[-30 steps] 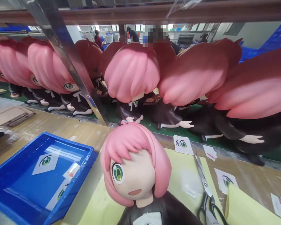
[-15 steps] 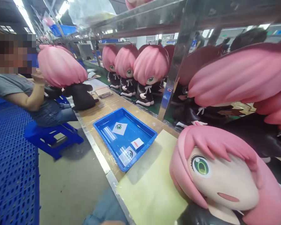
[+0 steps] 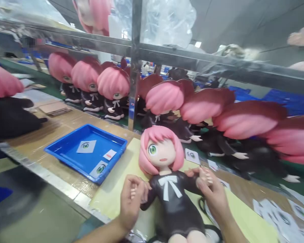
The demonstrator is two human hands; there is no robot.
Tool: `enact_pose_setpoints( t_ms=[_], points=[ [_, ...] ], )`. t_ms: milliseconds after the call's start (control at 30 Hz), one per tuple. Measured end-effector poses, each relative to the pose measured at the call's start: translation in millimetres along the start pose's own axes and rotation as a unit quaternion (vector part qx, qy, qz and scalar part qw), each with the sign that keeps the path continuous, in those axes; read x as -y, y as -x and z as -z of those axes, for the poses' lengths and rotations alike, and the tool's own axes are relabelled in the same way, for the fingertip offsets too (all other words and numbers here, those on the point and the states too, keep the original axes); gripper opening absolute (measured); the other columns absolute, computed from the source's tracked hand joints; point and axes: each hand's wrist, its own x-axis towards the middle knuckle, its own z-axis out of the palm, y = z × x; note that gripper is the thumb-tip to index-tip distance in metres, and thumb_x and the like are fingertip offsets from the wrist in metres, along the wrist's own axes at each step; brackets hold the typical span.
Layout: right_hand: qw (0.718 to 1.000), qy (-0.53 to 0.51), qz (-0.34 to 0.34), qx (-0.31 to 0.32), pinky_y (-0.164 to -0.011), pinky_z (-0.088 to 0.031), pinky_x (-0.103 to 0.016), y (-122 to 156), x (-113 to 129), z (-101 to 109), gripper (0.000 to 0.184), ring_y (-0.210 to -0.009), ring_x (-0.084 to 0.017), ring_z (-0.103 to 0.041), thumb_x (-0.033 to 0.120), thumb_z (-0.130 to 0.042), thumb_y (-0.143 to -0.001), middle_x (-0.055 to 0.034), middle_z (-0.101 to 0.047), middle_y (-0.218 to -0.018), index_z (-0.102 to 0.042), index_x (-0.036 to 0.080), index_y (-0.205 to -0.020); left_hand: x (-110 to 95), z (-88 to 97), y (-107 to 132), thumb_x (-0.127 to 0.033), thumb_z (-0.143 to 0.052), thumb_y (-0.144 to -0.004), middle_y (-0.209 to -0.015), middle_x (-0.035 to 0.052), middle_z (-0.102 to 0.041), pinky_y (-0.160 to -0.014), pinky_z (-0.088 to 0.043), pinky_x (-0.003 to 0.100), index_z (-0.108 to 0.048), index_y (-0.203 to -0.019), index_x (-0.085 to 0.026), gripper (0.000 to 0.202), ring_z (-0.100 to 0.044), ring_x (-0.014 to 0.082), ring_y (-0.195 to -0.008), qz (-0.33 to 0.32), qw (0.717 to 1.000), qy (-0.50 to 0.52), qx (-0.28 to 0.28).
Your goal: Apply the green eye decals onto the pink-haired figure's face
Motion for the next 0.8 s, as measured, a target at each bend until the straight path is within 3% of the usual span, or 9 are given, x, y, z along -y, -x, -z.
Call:
enact_pose_setpoints(
  t_ms=[100,300,467,633,700,733,767,800],
  points=[
    [0.996,-0.087,0.011,-0.029,-0.083,-0.057,-0.046,4,14,-22,0.051,-0.072,-0.021,-0.067,0.063,-0.073,-0.078,-0.0087,-0.065,-0.071,-0.06,0.014,-0.077,-11,9.2,-26,-0.038,-0.057,-0.102,-0.057,-0.0088,-0.047,-0.073,-0.053,0.03,-0.041,-0.091,-0.02,0.026,-0.047,0.007,-0.051,-0.013,0.999,0.037,0.009],
    [0.98,-0.145,0.049,-0.13,-0.072,-0.055,-0.026,43,33,-84,0.04,-0.07,-0.014,-0.062,0.047,-0.065,-0.094,-0.0042,-0.06,-0.069,-0.059,0.013,-0.072,-37,39.4,-77,-0.028,-0.062,-0.097,-0.049,-0.0112,-0.041,-0.059,-0.05,0.026,-0.042,-0.09,-0.019,0.024,-0.038,0.0057,-0.041,-0.008,0.994,0.059,0.089],
    [0.973,-0.131,0.067,-0.18,-0.074,-0.054,-0.021,82,41,-100,0.03,-0.073,-0.012,-0.063,0.035,-0.058,-0.099,-0.0025,-0.06,-0.073,-0.06,0.015,-0.078,-52,61.4,-82,-0.024,-0.057,-0.099,-0.051,-0.0103,-0.037,-0.059,-0.05,0.026,-0.045,-0.091,-0.02,0.014,-0.038,0.0047,-0.042,-0.001,0.989,0.054,0.139],
    [0.974,-0.108,0.081,-0.184,-0.082,-0.056,-0.021,88,45,-107,0.023,-0.08,-0.011,-0.065,0.027,-0.054,-0.101,-0.0017,-0.061,-0.075,-0.059,0.016,-0.082,-58,62.1,-71,-0.02,-0.051,-0.102,-0.052,-0.0089,-0.039,-0.061,-0.052,0.026,-0.045,-0.091,-0.021,0.012,-0.045,0.0064,-0.045,0.006,0.989,0.029,0.142],
    [0.976,-0.103,0.087,-0.169,-0.086,-0.058,-0.024,90,42,-107,0.016,-0.08,-0.01,-0.066,0.023,-0.052,-0.102,-0.0007,-0.063,-0.077,-0.058,0.017,-0.088,-62,67.7,-66,-0.022,-0.05,-0.103,-0.059,-0.006,-0.051,-0.066,-0.055,0.029,-0.048,-0.097,-0.022,0.006,-0.057,0.0107,-0.055,0.027,0.99,-0.008,0.141],
    [0.978,-0.101,0.092,-0.159,-0.089,-0.058,-0.025,91,40,-106,0.013,-0.083,-0.01,-0.067,0.022,-0.051,-0.102,-0.0006,-0.064,-0.08,-0.058,0.018,-0.092,-65,75.2,-66,-0.027,-0.05,-0.103,-0.073,-0.0021,-0.061,-0.074,-0.057,0.033,-0.051,-0.105,-0.024,0.003,-0.065,0.015,-0.07,0.033,0.988,-0.049,0.144],
    [0.979,-0.101,0.099,-0.149,-0.091,-0.058,-0.026,92,38,-103,0.009,-0.087,-0.01,-0.068,0.019,-0.049,-0.102,-0.0007,-0.066,-0.084,-0.057,0.018,-0.096,-69,86.6,-68,-0.033,-0.049,-0.104,-0.092,0.0024,-0.068,-0.087,-0.056,0.038,-0.053,-0.115,-0.026,0.014,-0.069,0.0199,-0.091,0.023,0.983,-0.105,0.151],
    [0.979,-0.103,0.109,-0.135,-0.093,-0.057,-0.027,92,36,-98,0.008,-0.091,-0.011,-0.068,0.019,-0.049,-0.102,-0.001,-0.067,-0.088,-0.057,0.019,-0.1,-73,102.0,-73,-0.038,-0.047,-0.104,-0.113,0.0058,-0.069,-0.101,-0.051,0.04,-0.053,-0.126,-0.027,0.025,-0.064,0.0234,-0.114,-0.003,0.97,-0.179,0.161]
  ],
)
